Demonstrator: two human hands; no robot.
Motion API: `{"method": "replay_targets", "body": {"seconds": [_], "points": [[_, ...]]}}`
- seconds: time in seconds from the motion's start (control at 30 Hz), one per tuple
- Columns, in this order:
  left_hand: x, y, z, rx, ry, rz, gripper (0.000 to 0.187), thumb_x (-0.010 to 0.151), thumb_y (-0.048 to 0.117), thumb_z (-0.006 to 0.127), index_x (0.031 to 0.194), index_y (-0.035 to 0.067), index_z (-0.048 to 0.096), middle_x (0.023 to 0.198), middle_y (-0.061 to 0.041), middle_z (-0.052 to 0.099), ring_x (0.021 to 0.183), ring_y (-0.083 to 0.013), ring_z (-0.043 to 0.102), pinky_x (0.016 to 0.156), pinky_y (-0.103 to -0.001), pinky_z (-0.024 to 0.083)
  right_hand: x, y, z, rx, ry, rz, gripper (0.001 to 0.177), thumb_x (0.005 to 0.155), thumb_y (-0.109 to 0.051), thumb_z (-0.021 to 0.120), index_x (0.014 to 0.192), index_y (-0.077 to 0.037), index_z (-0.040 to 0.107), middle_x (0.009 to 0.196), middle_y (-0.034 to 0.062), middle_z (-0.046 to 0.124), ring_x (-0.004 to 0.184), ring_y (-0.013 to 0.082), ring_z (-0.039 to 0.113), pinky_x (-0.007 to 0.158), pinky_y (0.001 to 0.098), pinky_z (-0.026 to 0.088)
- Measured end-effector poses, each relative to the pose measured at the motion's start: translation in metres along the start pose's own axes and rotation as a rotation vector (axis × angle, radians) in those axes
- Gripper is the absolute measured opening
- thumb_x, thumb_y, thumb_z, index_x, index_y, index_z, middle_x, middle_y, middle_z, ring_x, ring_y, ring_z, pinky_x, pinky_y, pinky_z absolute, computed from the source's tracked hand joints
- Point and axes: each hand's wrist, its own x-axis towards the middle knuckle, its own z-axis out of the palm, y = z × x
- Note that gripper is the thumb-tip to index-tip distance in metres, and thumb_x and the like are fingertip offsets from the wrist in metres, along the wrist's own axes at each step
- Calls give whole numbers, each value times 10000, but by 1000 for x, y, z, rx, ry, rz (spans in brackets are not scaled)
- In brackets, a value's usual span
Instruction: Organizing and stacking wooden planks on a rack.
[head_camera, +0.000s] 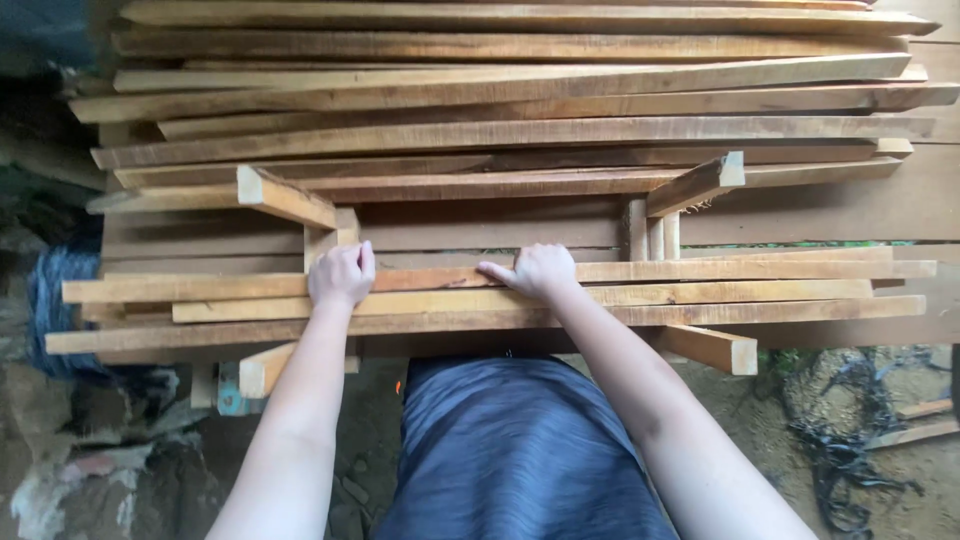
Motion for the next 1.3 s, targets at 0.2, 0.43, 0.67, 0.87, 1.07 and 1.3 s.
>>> {"method": "replay_targets", "body": {"seconds": [0.2,0.43,0.67,0.87,1.07,1.3], "points": [[3,3,5,-4,16,-26,488,1022,532,403,723,208,612,818,-21,732,933,-241,726,852,-418,537,-16,-8,-14,-15,9,1,989,866,-882,210,1042,-115,810,1109,168,785,1161,324,719,994,424,519],[24,34,-5,164,-290,-62,581,1034,582,294,915,222,735,1052,-64,799,1105,-276,728,994,-502,480,-14,-2,-6,39,41,49,1065,824,-931,202,1090,-83,788,1160,162,773,1189,308,709,1017,420,510],[48,254,-3,-248,-470,342,593,1007,651,404,1268,196,680,1269,-106,714,1242,-327,645,1043,-510,476,9,34,37,76,146,43,1039,818,-927,221,1050,-93,794,1028,129,798,1102,292,744,973,445,511],[32,389,37,-243,-747,448,862,972,761,227,1345,88,616,1357,-203,667,1328,-374,590,1098,-545,436,11,89,59,165,193,169,948,823,-858,252,1020,-102,790,995,122,794,1063,294,749,941,454,524],[35,420,58,-103,-963,306,995,770,919,394,1297,131,699,1359,-169,672,1354,-331,579,1102,-490,457,19,145,84,255,221,284,858,829,-788,284,989,-112,787,962,115,791,1024,297,754,909,464,538],[24,434,4,-100,-921,280,1094,715,941,455,1230,12,719,1313,-246,684,1318,-383,599,1091,-476,489,15,163,121,299,224,315,754,835,-707,321,953,-123,783,923,106,787,978,301,761,872,474,553]]}}
